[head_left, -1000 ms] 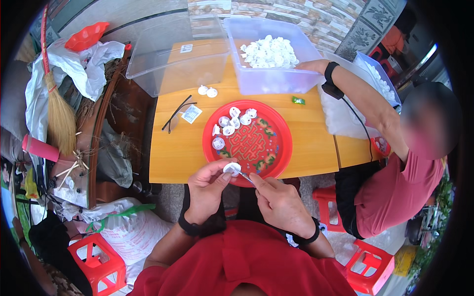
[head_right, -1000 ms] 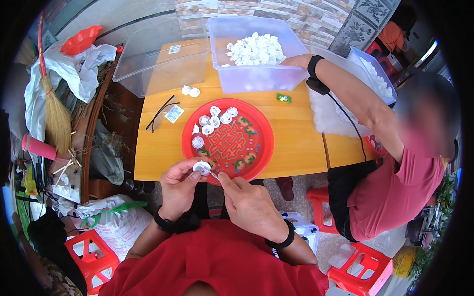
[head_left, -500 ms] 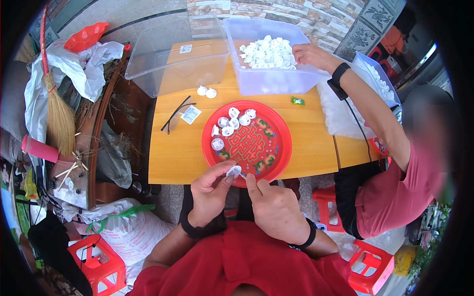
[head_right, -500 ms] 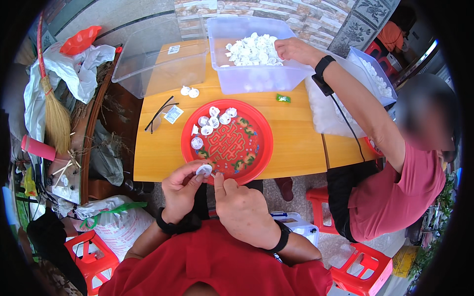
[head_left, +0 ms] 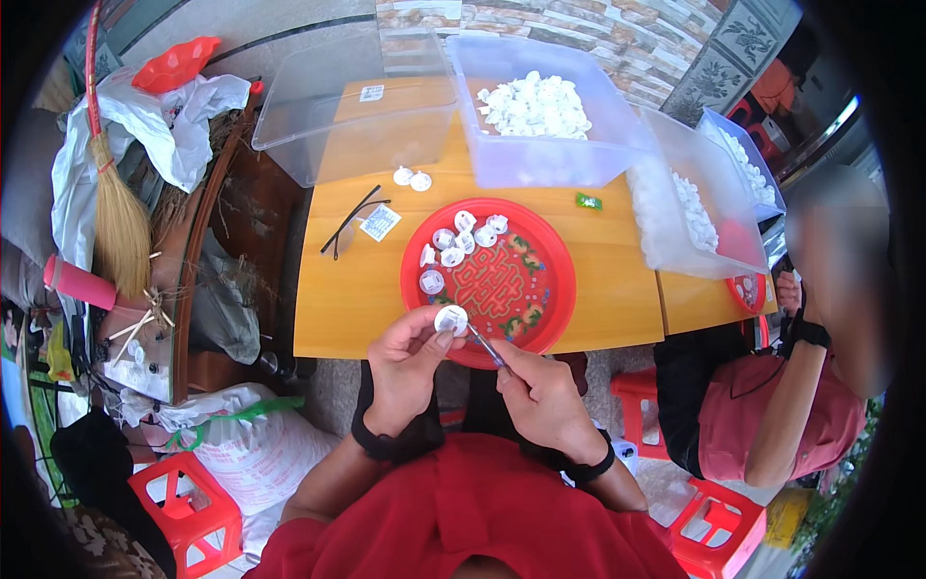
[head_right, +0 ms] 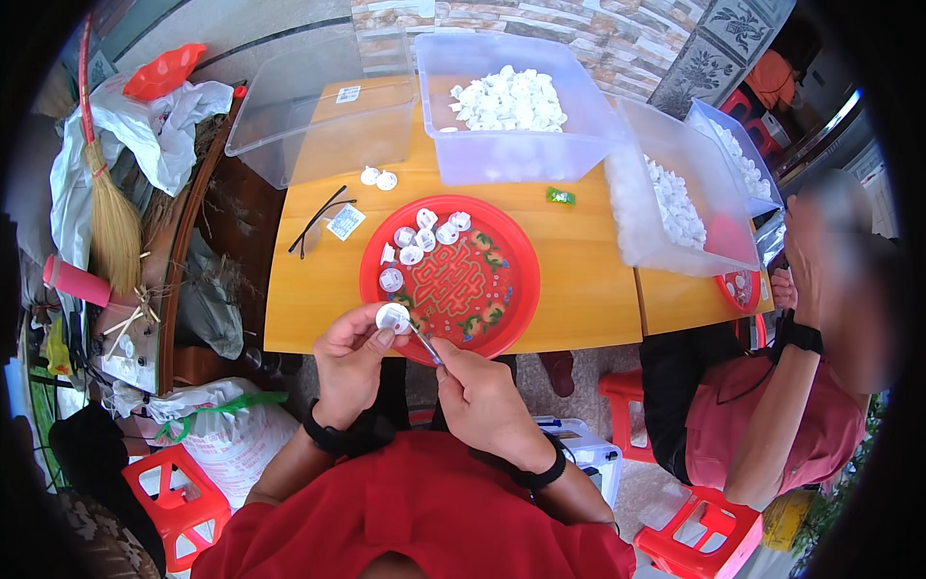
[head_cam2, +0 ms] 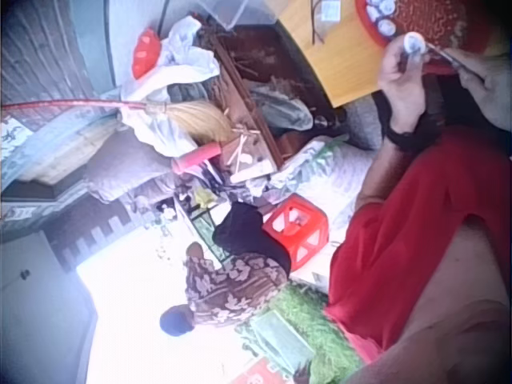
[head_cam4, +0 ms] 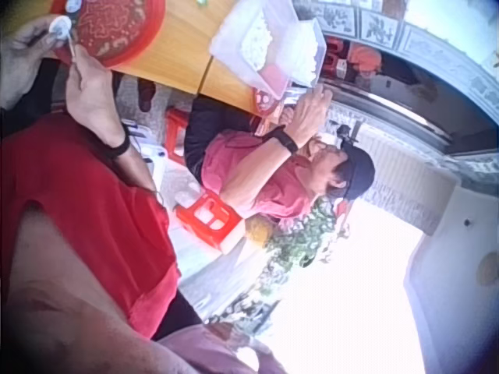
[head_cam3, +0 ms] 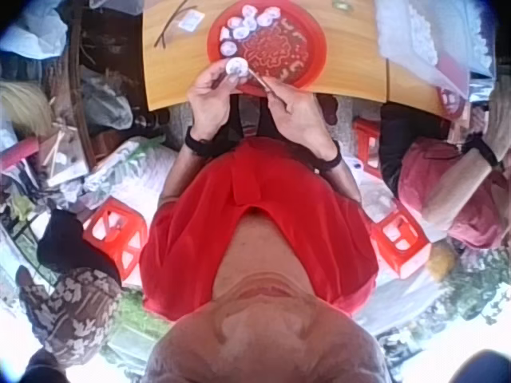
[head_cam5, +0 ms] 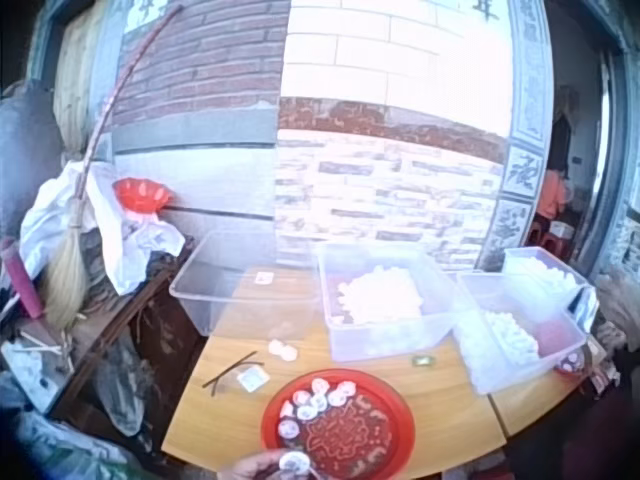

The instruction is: Assembling small white plastic components by hand and using tools on a table.

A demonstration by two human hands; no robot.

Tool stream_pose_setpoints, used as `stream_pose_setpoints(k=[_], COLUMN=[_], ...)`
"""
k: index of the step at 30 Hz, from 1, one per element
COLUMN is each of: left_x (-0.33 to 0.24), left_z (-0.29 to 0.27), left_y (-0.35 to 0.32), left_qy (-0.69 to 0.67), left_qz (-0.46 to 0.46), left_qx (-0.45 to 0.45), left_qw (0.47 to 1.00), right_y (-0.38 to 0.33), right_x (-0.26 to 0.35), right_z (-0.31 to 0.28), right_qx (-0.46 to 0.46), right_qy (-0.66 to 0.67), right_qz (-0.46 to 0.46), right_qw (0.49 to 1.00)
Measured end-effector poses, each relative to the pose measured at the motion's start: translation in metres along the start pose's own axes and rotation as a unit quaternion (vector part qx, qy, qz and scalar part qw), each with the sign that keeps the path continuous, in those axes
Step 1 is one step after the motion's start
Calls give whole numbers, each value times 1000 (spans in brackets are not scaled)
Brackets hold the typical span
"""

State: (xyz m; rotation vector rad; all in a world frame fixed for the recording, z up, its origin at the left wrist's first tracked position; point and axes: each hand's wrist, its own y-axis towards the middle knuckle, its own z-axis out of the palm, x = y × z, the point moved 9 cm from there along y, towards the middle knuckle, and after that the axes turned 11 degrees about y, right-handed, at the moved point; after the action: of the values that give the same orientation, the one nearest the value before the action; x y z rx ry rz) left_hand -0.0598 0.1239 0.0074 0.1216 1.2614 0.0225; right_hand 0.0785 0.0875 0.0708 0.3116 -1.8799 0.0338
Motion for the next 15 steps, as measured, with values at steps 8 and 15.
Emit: stream_pose_setpoints(k=[8, 15], left_x=[-2, 4], left_z=[11, 11], left_y=[-1, -4], left_qy=[-33, -10], left_qz=[3, 11], left_qx=[0, -18], left_qw=[999, 1000], right_y=[-5, -12], right_x=[-20, -22], right_z=[6, 14], right_qx=[-10, -26], right_qy=[87, 62], right_qz=[60, 12], right_qw=[994, 998])
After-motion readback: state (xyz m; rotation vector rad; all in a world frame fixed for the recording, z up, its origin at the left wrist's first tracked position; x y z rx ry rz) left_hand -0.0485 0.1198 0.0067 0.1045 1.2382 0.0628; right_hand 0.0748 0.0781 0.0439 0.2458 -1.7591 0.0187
